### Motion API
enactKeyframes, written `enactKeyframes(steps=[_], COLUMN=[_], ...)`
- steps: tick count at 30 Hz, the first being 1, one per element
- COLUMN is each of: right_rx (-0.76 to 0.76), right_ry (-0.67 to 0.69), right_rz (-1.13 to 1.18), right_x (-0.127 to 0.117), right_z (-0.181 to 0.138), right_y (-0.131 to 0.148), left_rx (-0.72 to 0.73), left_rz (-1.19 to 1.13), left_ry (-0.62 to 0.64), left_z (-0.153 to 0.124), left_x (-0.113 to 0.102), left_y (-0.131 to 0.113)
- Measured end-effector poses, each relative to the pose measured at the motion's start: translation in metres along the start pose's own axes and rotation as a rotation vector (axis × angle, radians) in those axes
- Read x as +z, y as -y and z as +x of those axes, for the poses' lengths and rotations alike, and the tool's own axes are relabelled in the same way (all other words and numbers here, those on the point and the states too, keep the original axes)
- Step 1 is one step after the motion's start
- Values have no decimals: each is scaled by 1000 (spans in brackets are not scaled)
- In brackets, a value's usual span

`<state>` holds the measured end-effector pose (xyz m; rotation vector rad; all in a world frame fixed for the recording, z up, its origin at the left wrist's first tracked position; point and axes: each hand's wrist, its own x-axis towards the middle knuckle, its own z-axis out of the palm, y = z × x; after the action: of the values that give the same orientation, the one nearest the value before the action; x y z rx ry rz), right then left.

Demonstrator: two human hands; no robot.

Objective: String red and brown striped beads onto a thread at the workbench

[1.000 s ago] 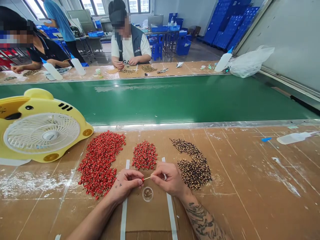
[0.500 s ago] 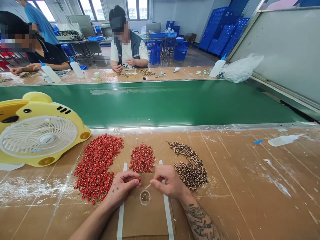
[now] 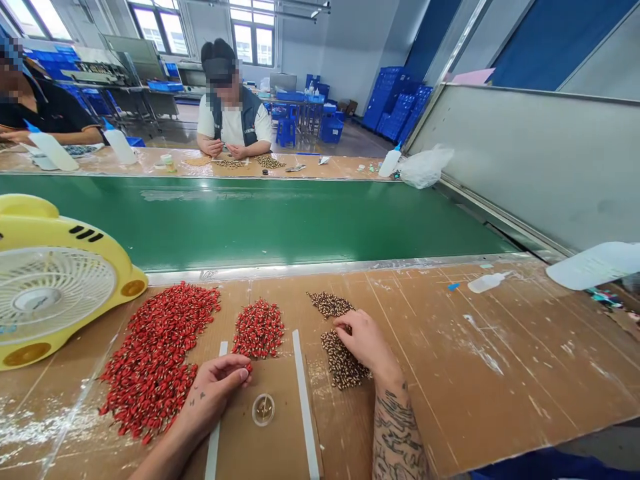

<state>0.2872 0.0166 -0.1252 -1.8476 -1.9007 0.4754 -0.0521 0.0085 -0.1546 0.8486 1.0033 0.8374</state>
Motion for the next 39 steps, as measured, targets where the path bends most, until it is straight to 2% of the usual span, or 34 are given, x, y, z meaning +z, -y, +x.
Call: enactKeyframes(steps=[8,19,28,32,36,39], right_rx=[40,28,32,-10,-73,-172], right_ry=[68,34,0,-11,-28,-9], right_rz=[-13,-28,-56,-26,87,390], right_x=[11,11,26,24,25,38], right_z=[4,4,9,8,4,-1], right_y=[4,9,9,9,33,68], left_rx=[-2,-12,-22,-14,18,44], left_rz=[0,-24,-27,-37,-59,-69], left_ry=[26,23,47,45,64,78], left_z=[-1,0,-2,-2,-2,-2], left_x=[1,2,4,5,7,8], left_y=[1,-3,-5,-5,-5,-7])
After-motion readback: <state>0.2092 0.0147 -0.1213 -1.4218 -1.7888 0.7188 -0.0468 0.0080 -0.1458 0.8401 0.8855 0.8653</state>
